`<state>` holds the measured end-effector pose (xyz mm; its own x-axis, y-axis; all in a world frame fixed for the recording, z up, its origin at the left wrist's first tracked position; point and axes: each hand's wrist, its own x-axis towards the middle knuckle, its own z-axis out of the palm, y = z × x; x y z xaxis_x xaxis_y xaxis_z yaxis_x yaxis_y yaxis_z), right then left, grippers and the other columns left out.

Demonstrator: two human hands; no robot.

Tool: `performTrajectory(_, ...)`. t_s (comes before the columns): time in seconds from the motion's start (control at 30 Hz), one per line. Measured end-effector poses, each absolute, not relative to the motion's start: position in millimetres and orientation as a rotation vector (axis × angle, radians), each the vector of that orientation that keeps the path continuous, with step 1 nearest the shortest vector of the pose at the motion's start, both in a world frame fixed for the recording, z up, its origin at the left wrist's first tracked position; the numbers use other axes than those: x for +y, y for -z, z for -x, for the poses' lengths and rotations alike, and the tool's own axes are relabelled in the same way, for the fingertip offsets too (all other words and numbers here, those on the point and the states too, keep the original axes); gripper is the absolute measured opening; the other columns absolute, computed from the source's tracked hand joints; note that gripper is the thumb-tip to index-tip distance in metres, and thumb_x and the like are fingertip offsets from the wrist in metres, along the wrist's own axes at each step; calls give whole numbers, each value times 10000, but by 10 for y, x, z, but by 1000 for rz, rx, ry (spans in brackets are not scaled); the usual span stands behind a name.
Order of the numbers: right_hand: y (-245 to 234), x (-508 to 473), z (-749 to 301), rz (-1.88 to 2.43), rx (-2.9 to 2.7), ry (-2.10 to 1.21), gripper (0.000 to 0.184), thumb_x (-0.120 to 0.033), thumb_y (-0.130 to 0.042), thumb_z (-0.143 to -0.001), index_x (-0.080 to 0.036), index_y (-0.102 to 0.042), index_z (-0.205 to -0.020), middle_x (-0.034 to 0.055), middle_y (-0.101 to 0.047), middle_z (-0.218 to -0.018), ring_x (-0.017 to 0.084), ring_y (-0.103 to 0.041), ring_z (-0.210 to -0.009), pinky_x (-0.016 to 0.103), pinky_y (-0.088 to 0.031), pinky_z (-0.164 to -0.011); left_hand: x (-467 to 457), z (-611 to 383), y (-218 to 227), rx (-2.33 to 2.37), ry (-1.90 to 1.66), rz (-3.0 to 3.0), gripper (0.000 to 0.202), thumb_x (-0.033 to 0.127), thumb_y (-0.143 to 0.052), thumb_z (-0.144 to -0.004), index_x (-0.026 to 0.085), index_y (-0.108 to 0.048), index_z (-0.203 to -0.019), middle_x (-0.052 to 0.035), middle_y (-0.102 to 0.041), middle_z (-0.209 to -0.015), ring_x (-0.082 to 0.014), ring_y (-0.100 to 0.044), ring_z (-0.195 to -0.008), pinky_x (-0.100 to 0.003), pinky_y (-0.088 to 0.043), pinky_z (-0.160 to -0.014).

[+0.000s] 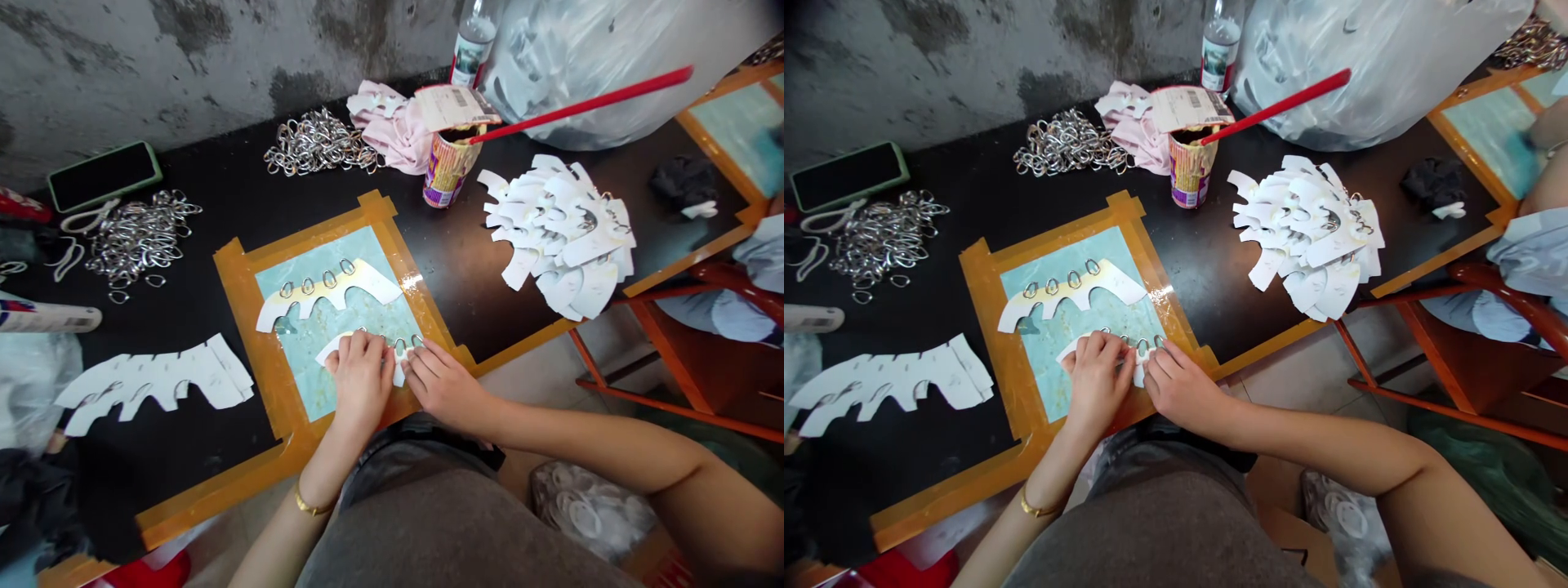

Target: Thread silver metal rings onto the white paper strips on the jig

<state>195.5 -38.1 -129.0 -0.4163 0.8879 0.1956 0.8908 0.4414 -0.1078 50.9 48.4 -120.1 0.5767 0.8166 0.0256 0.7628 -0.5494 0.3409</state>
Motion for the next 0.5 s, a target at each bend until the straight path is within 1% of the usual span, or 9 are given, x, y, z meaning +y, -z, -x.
performTrajectory(0.1, 1295, -384, -1950, 1551, -2460, 3, 240, -117, -445, -942, -21, -608, -1090, 180, -657, -1052, 242, -580, -1053, 470, -367, -1087, 484, -511, 1221, 1311, -318, -2475, 85, 253, -509, -909, 209, -512, -836, -79, -574, -891, -263, -489, -865, -396, -323, -705)
performTrajectory(0.2, 1295, -383, -1950, 1564, -2471, 49, 244, -118, -426, -948, -36, -618, -1076, 170, -662, -1046, 239, -587, -1037, 470, -386, -1077, 475, -499, 1241, 1276, -398, -2400, 32, 217, -507, -907, 214, -481, -888, -57, -594, -880, -249, -500, -864, -393, -326, -723)
performTrajectory(0.37, 1293, -388, -1950, 1572, -2502, 140, 268, -128, -413, -953, -32, -620, -1095, 168, -661, -1073, 249, -585, -1061, 460, -418, -1053, 456, -459, 1270, 1208, -480, -2337, 77, 173, -531, -904, 231, -495, -940, -43, -671, -920, -251, -535, -949, -414, -314, -790)
performTrajectory(0.5, 1305, -392, -1948, 1565, -2486, 137, 266, -121, -427, -945, -9, -618, -1094, 185, -662, -1061, 260, -590, -1059, 465, -421, -1047, 444, -435, 1282, 1193, -490, -2375, 91, 168, -544, -907, 229, -503, -961, -38, -690, -925, -243, -557, -950, -409, -309, -802)
